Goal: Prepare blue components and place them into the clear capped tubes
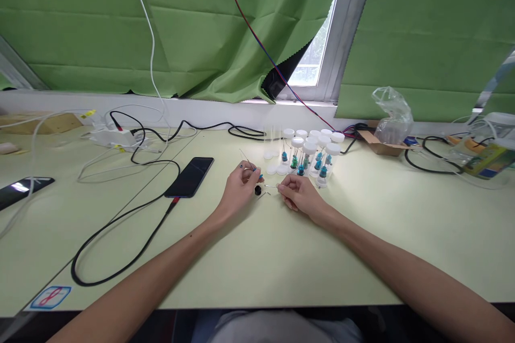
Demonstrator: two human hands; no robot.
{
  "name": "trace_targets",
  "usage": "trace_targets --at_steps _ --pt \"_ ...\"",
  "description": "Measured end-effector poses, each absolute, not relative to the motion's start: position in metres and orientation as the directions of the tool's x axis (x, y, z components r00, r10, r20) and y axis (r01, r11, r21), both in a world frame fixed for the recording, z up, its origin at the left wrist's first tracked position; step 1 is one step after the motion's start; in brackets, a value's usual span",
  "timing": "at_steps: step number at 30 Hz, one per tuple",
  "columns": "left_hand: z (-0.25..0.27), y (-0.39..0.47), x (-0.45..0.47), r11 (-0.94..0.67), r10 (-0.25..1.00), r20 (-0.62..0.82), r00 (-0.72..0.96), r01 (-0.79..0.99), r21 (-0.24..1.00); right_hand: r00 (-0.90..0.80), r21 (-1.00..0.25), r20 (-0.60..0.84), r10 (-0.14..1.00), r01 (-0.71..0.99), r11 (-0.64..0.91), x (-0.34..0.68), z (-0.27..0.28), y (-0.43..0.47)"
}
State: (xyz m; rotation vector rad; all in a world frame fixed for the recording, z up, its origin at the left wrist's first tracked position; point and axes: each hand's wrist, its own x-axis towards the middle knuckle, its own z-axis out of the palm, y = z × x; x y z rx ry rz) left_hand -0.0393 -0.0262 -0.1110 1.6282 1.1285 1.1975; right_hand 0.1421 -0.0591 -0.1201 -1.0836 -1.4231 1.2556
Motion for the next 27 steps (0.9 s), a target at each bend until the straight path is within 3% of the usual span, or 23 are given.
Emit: trace_targets --at_steps 16,27 --pt "-0.1063 -0.0335 -0.0386 -0.383 0.918 0.315 0.24 0.339 0.859 -0.017 -0.973 0.229 0.973 0.014 0.229 0.1411 -0.1183 -0.0605" --pt "-0.1052 -0.0365 -0.0386 -0.431 0.898 0.339 0.28 0.414 0.801 -0.046 -0.97 0.239 0.97 0.031 0.241 0.1417 -0.1184 -0.0613"
